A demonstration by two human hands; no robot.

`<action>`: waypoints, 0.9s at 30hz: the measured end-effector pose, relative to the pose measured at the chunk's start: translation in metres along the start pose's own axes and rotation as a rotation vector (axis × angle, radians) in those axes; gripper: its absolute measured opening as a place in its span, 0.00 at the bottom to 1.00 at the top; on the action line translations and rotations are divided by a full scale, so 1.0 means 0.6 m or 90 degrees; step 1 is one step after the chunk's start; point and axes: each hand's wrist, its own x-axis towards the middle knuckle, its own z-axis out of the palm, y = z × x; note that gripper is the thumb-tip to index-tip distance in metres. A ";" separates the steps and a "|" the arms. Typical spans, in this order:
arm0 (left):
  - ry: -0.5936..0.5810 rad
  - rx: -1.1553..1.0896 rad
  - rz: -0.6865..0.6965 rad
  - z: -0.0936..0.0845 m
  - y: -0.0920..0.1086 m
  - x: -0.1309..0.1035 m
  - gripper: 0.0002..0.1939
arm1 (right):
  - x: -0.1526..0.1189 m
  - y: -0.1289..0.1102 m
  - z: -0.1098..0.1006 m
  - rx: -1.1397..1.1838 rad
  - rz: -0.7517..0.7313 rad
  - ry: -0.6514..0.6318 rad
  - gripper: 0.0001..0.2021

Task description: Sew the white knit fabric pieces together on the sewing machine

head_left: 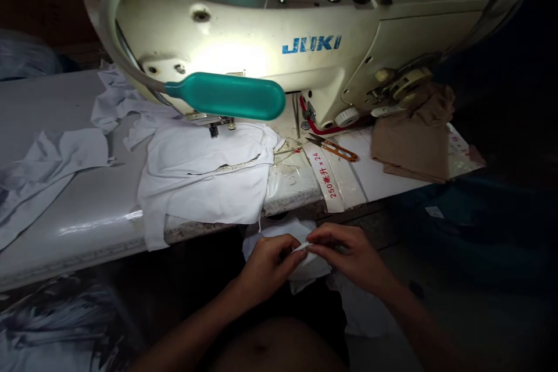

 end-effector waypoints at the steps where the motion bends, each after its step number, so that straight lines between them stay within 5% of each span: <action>1: 0.007 -0.014 -0.012 -0.012 0.003 -0.008 0.17 | 0.008 -0.008 0.012 0.014 -0.021 0.005 0.06; 10: 0.182 -0.095 -0.017 -0.049 -0.004 -0.052 0.15 | 0.057 -0.056 0.074 0.089 -0.019 -0.010 0.14; 16: 0.261 -0.092 -0.023 -0.077 0.012 -0.086 0.16 | 0.055 -0.029 0.063 0.138 0.167 -0.291 0.12; 18: 0.295 -0.090 -0.030 -0.098 0.029 -0.114 0.16 | 0.052 -0.011 0.056 0.175 0.219 -0.327 0.14; 23: 0.529 0.001 -0.036 -0.194 0.072 -0.166 0.14 | 0.059 -0.012 0.033 0.154 0.240 -0.269 0.16; 27: 0.500 0.234 0.068 -0.324 0.121 -0.124 0.17 | 0.093 -0.074 0.000 0.049 0.120 -0.278 0.14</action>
